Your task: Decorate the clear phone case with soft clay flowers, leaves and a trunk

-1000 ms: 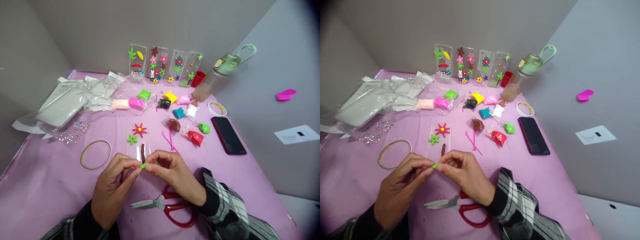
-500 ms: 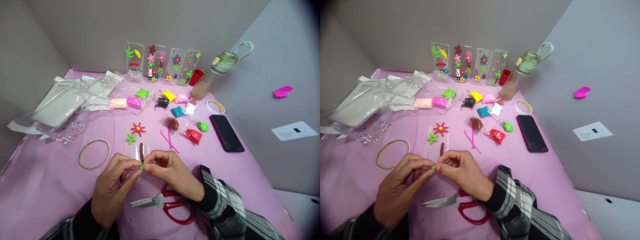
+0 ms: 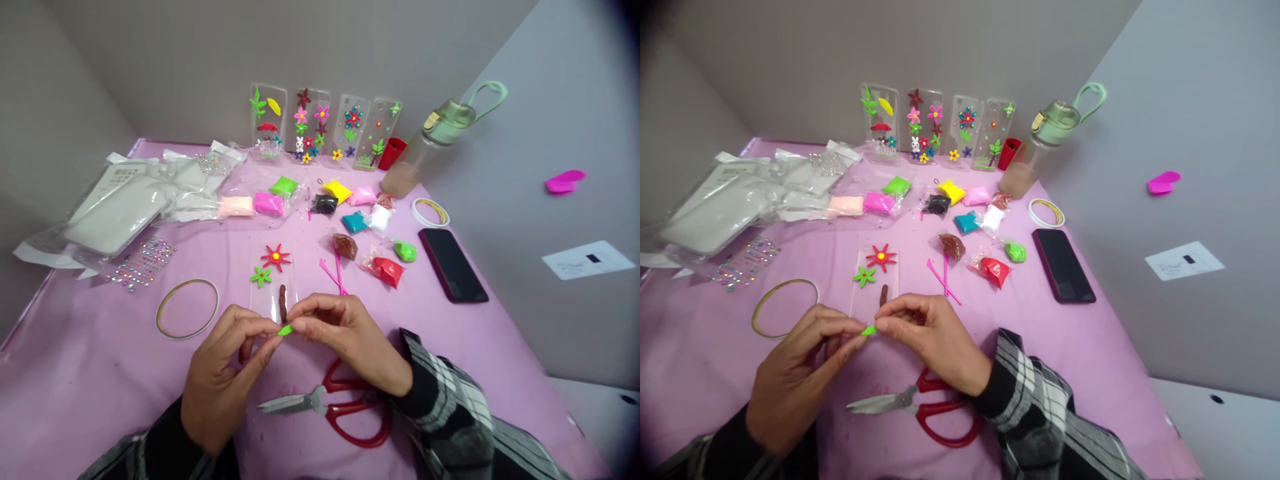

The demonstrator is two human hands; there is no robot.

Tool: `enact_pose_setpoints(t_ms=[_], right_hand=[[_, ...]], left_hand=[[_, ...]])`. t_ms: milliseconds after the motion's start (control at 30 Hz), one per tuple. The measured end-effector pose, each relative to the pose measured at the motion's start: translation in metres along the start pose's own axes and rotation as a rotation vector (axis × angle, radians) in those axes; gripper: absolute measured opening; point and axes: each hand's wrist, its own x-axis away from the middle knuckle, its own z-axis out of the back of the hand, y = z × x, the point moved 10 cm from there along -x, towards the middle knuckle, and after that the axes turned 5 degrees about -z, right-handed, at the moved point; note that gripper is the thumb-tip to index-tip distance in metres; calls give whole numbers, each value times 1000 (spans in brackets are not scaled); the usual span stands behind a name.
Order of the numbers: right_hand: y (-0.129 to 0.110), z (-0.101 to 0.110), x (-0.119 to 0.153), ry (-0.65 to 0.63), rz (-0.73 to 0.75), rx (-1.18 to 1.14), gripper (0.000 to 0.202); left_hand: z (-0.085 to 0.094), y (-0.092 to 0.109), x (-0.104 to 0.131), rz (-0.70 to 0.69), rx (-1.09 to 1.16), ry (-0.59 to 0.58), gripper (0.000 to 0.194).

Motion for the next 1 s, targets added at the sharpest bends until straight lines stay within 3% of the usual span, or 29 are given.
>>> enact_pose_setpoints(t_ms=[433,1000], right_hand=[[-24,4,11,75,277,334,5],[-29,2,14,69,333,360,8]], left_hand=[[2,-2,2,36,47,16,12],[1,0,0,30,45,-2,15]])
